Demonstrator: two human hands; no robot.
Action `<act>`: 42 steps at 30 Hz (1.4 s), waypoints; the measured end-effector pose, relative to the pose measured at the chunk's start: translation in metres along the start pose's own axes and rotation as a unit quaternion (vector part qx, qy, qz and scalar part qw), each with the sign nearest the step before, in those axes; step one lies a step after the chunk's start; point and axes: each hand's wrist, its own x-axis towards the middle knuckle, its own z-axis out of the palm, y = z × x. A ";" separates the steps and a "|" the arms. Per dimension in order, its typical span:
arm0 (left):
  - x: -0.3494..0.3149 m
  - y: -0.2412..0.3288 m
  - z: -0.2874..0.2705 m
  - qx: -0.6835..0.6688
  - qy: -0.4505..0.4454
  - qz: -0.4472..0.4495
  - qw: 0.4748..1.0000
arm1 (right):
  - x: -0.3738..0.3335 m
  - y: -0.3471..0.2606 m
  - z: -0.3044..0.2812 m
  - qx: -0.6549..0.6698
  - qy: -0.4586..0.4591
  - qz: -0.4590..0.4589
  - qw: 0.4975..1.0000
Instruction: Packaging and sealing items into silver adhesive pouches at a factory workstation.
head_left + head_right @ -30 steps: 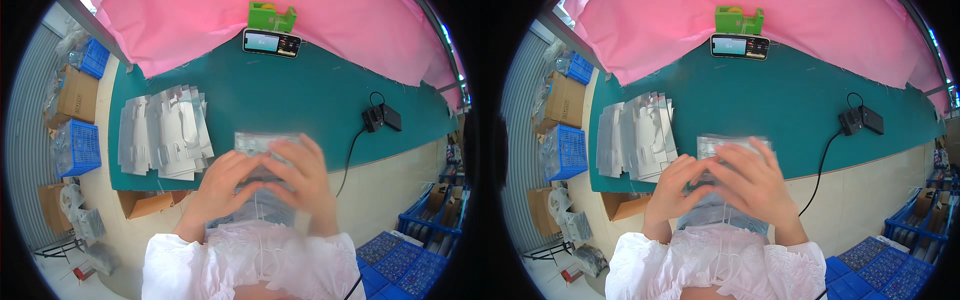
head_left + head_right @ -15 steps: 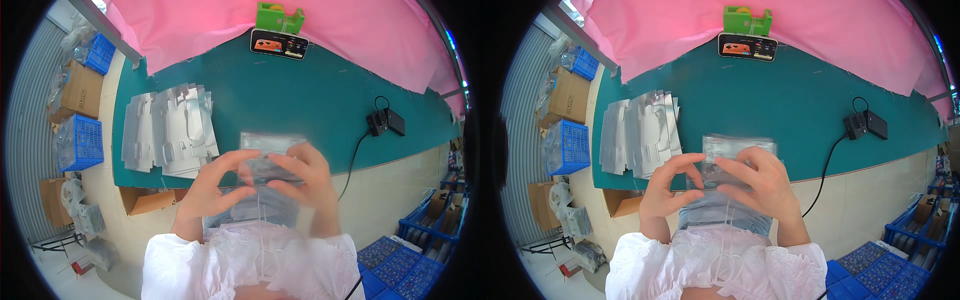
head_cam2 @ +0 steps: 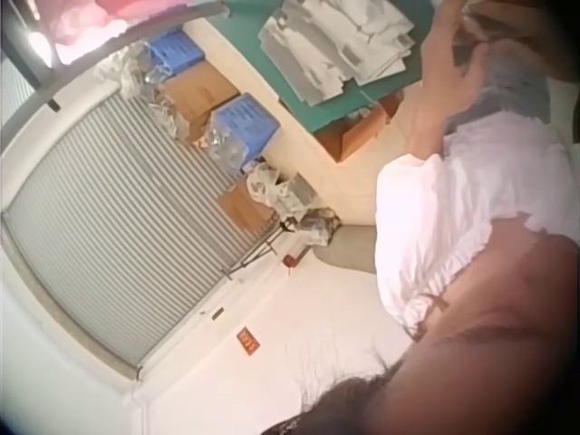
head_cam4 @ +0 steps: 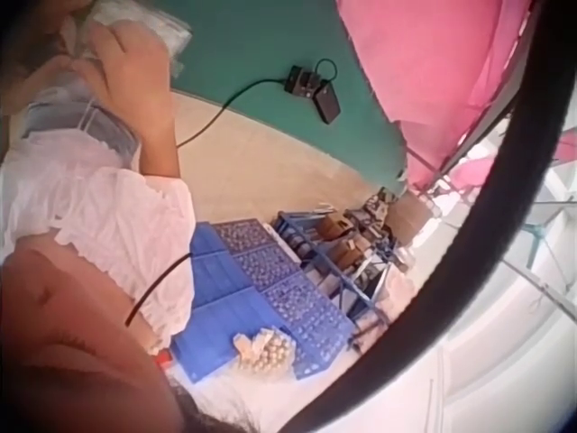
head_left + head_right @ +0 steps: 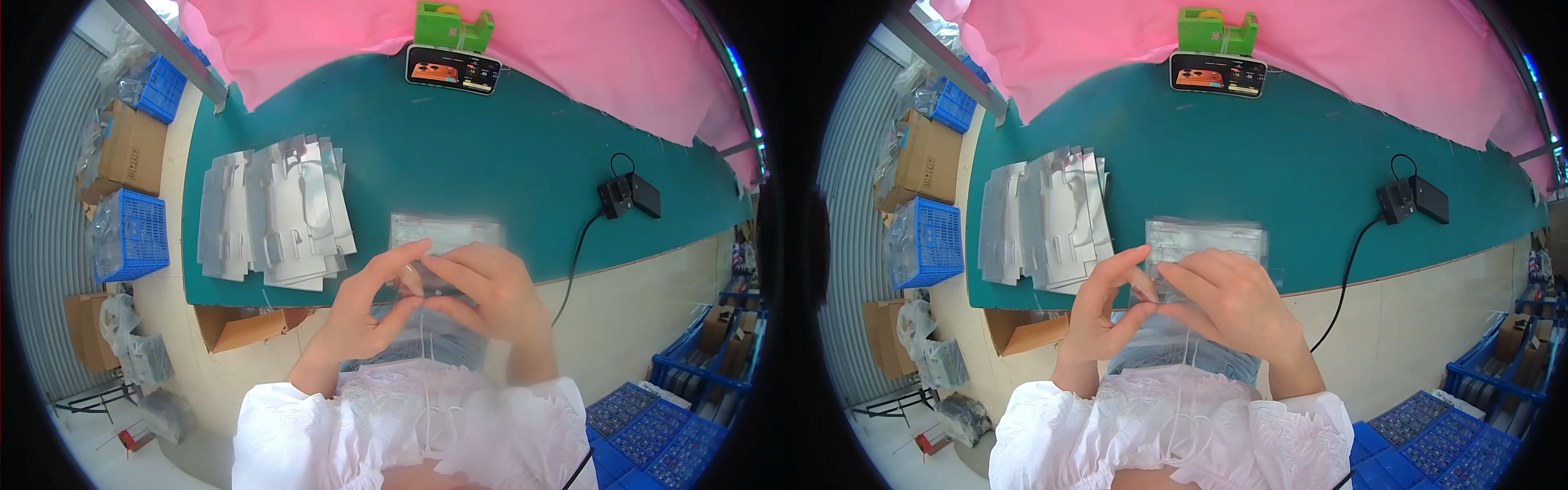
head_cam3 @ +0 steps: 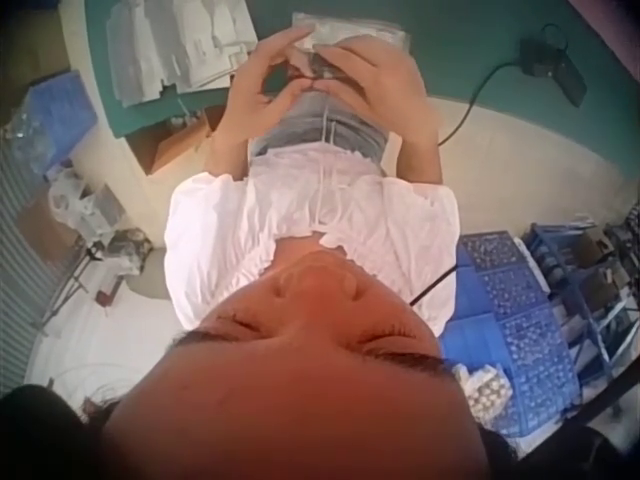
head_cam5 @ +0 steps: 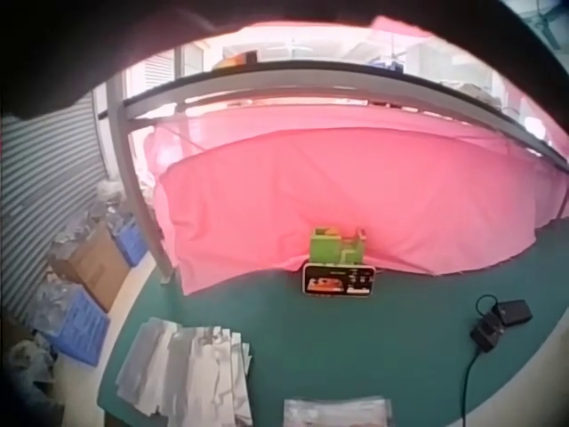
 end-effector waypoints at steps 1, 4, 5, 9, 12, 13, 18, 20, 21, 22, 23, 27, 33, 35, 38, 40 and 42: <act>-0.001 -0.001 0.001 0.000 0.000 -0.001 1.000 | 0.001 -0.001 -0.001 0.001 -0.001 0.001 1.000; 0.001 -0.004 0.004 -0.014 0.020 -0.009 1.000 | 0.004 -0.001 -0.003 -0.038 -0.015 -0.006 0.999; 0.001 -0.004 0.005 -0.014 0.024 -0.010 1.000 | 0.005 -0.001 -0.003 -0.036 0.003 -0.006 0.999; 0.001 -0.005 0.005 -0.036 0.019 -0.017 0.999 | 0.005 0.000 -0.006 -0.024 0.048 0.004 0.999; 0.005 0.002 0.006 -0.052 0.029 -0.058 0.997 | 0.004 0.003 -0.001 -0.014 0.037 0.014 0.999; 0.004 0.000 0.005 -0.052 0.028 -0.058 0.997 | 0.003 0.003 0.002 -0.015 0.038 0.014 0.999; 0.000 -0.009 0.008 -0.069 0.078 -0.021 0.994 | 0.004 0.004 0.005 0.011 0.076 -0.017 0.997; -0.001 -0.011 0.005 -0.070 0.075 0.001 0.995 | 0.004 0.005 0.005 0.016 0.077 -0.018 0.997; -0.001 -0.012 0.003 -0.071 0.074 0.022 0.995 | 0.005 0.005 0.005 0.021 0.077 -0.020 0.997; -0.001 -0.011 0.003 -0.070 0.074 0.024 0.995 | 0.005 0.005 0.005 0.021 0.077 -0.021 0.997; 0.000 -0.011 0.004 -0.055 0.074 0.027 0.995 | 0.003 0.004 0.004 0.027 0.070 -0.010 0.997; 0.008 -0.008 0.002 0.070 0.049 0.007 0.996 | 0.001 0.004 0.001 0.014 0.048 0.027 0.998; 0.008 -0.006 -0.002 0.080 0.040 -0.056 0.994 | 0.011 0.009 -0.006 0.022 -0.017 0.051 0.998; 0.005 -0.014 -0.003 0.045 0.061 -0.051 0.996 | 0.017 0.012 -0.010 0.028 -0.033 0.046 0.998; 0.011 -0.029 -0.004 0.010 0.113 -0.055 0.992 | 0.031 0.033 -0.016 0.015 -0.032 0.021 0.999; 0.016 -0.043 -0.006 0.010 0.145 -0.061 0.987 | 0.045 0.057 -0.020 -0.008 -0.014 -0.002 1.000; 0.021 -0.062 -0.010 0.084 0.168 -0.066 0.980 | 0.062 0.087 -0.026 -0.057 0.052 0.046 0.996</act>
